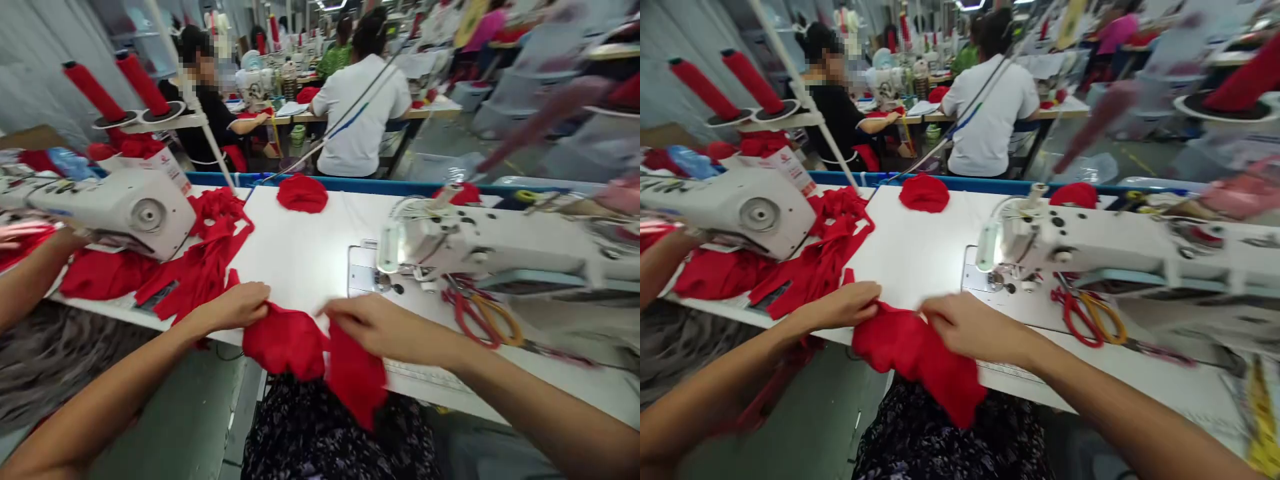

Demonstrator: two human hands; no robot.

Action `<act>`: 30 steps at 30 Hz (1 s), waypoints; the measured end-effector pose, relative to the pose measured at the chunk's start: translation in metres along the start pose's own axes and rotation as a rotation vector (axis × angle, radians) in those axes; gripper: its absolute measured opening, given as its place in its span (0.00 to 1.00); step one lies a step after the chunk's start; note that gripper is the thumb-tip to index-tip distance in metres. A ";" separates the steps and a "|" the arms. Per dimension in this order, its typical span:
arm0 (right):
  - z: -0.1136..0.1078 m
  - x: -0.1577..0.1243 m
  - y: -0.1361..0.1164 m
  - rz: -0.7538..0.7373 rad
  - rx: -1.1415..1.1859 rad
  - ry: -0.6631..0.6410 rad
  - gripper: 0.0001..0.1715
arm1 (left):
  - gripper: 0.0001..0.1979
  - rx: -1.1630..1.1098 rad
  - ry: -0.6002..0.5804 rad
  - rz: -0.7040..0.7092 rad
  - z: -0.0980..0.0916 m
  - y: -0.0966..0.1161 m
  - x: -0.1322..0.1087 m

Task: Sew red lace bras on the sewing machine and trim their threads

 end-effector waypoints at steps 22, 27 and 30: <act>0.095 -0.097 0.060 -0.105 -0.303 0.225 0.15 | 0.15 -0.424 0.049 -0.259 0.049 0.121 -0.002; 0.100 -0.101 0.052 -0.157 -0.301 0.204 0.13 | 0.18 0.010 0.420 0.026 0.054 0.092 0.071; 0.092 -0.106 0.046 -0.175 -0.201 0.116 0.08 | 0.18 0.131 0.395 0.050 0.069 0.100 0.102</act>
Point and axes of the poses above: each hand's wrist, its own x-axis towards the middle knuckle, its own z-axis out of the palm, y = z × x, the point moved 2 cm from there along x, towards the middle knuckle, and after that the axes turned 2 degrees about -x, right-handed, at the moved point
